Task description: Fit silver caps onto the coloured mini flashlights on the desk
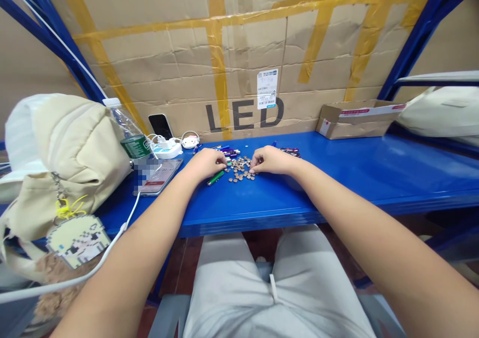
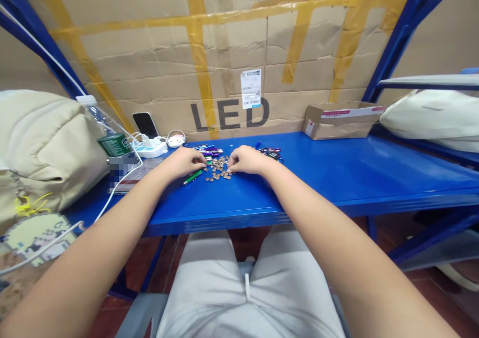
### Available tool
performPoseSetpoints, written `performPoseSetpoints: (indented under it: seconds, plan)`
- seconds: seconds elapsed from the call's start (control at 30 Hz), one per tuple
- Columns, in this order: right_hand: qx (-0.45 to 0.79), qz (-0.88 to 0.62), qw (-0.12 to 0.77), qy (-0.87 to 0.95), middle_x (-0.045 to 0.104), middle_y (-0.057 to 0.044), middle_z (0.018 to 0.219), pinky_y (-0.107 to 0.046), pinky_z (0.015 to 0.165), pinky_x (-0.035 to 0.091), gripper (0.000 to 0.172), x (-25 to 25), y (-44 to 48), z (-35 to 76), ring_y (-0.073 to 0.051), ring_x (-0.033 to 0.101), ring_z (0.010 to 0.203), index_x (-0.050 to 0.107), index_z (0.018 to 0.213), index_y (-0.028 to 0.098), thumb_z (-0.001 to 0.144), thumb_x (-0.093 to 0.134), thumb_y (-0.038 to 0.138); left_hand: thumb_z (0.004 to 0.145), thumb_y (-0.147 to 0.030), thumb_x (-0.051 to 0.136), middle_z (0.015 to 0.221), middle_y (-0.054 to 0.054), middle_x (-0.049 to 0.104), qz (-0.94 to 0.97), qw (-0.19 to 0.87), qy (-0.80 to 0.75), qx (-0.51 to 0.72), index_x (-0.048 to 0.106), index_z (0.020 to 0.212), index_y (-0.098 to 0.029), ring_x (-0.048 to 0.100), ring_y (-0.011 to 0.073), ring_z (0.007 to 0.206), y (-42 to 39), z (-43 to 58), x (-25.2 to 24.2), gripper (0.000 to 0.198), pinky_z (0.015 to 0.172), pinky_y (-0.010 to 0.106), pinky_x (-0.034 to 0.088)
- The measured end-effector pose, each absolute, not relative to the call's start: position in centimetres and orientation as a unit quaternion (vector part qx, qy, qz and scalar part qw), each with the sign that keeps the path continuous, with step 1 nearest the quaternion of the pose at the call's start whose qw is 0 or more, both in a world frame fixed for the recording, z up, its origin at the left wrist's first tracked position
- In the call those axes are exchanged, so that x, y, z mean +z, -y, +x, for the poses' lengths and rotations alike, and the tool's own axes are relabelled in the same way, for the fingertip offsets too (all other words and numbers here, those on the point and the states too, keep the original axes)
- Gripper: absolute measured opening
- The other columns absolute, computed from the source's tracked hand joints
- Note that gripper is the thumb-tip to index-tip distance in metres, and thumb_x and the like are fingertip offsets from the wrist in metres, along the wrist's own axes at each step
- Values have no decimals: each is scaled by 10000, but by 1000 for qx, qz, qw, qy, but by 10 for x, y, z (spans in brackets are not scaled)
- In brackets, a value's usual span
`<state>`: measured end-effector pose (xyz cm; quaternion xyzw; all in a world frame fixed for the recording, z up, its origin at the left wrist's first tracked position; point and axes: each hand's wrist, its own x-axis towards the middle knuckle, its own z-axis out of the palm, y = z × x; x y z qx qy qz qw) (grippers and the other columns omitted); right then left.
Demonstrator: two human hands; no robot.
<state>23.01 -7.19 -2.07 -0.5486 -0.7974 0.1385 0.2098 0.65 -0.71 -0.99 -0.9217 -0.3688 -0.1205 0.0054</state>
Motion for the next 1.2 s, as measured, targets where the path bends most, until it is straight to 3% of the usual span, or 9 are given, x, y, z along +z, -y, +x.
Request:
performPoseSetpoints:
  seconds: [0.4,0.67,1.2]
  plan:
    - [52,-554,227,799,691,-41,901,-244,754,438,160,-20,74,230,-160,609,836,694,837,169,808,582,278,782,-217,602,841,32,722,-915,-28,388,-107,734,871,-197,620,171,717,8,8,-8,160,746,274,454]
    - [50,-556,225,798,686,-46,919,-248,770,427,160,-20,76,227,-163,604,855,688,840,166,822,569,272,786,-197,596,880,30,724,-924,-52,360,-120,717,809,-190,634,190,857,15,14,-8,123,803,284,452]
    - [51,-553,225,801,691,-43,889,-248,755,433,176,-23,73,230,-162,605,841,688,840,170,836,556,285,767,-277,612,903,10,728,-927,-79,352,-102,732,825,-204,637,175,838,16,8,-3,151,772,248,450]
